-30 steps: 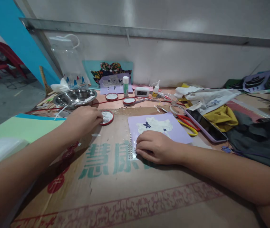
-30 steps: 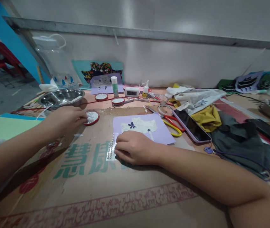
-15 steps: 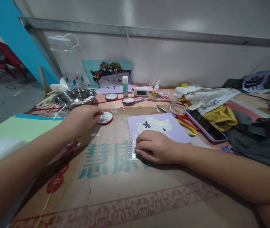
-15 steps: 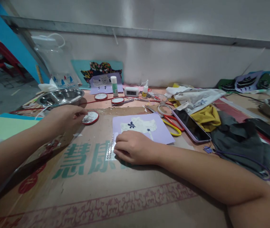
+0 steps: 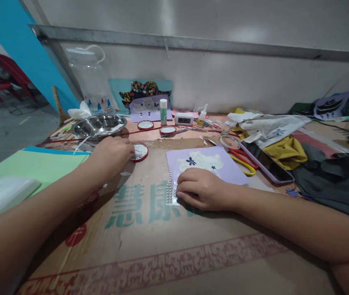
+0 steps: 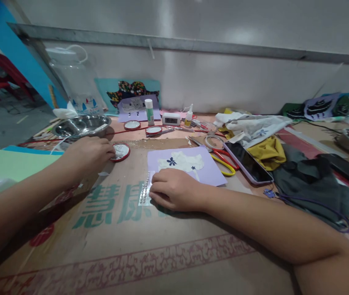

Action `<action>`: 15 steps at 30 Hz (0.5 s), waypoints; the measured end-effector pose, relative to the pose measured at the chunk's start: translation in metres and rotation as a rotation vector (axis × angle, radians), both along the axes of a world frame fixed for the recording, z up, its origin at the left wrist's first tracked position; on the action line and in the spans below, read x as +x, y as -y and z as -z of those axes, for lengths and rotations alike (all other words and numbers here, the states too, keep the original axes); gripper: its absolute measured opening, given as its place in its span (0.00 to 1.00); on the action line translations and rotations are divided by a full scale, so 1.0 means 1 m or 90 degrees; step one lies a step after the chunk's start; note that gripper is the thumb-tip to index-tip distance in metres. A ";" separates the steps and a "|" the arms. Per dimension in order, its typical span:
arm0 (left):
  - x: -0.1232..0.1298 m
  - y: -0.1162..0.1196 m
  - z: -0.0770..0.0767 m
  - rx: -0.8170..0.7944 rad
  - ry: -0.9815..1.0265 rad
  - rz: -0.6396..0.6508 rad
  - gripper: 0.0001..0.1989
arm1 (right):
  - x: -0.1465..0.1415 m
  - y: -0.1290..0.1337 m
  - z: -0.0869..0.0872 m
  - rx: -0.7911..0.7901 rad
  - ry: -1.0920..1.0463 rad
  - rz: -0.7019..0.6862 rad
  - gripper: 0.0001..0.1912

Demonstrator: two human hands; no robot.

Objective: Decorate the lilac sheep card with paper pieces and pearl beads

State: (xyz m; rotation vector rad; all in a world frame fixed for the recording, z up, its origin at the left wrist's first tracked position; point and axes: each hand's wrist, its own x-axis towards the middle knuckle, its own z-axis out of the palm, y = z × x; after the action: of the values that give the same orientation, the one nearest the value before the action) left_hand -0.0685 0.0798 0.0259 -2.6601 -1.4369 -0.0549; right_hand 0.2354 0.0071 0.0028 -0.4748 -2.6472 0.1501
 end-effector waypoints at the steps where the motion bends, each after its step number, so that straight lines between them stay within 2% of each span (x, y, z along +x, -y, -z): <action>1: 0.001 0.000 0.000 0.009 -0.017 -0.002 0.11 | 0.000 0.000 0.000 0.000 0.002 0.001 0.15; 9: 0.004 -0.004 -0.004 0.035 -0.001 -0.079 0.17 | 0.001 0.000 0.000 -0.002 0.003 0.000 0.15; 15: 0.005 -0.004 -0.002 0.043 0.029 -0.057 0.19 | 0.001 0.000 0.000 -0.006 0.001 -0.005 0.15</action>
State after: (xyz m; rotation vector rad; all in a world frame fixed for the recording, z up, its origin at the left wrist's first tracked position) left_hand -0.0630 0.0835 0.0279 -2.5543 -1.5365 -0.1543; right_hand 0.2367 0.0072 0.0029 -0.4687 -2.6507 0.1644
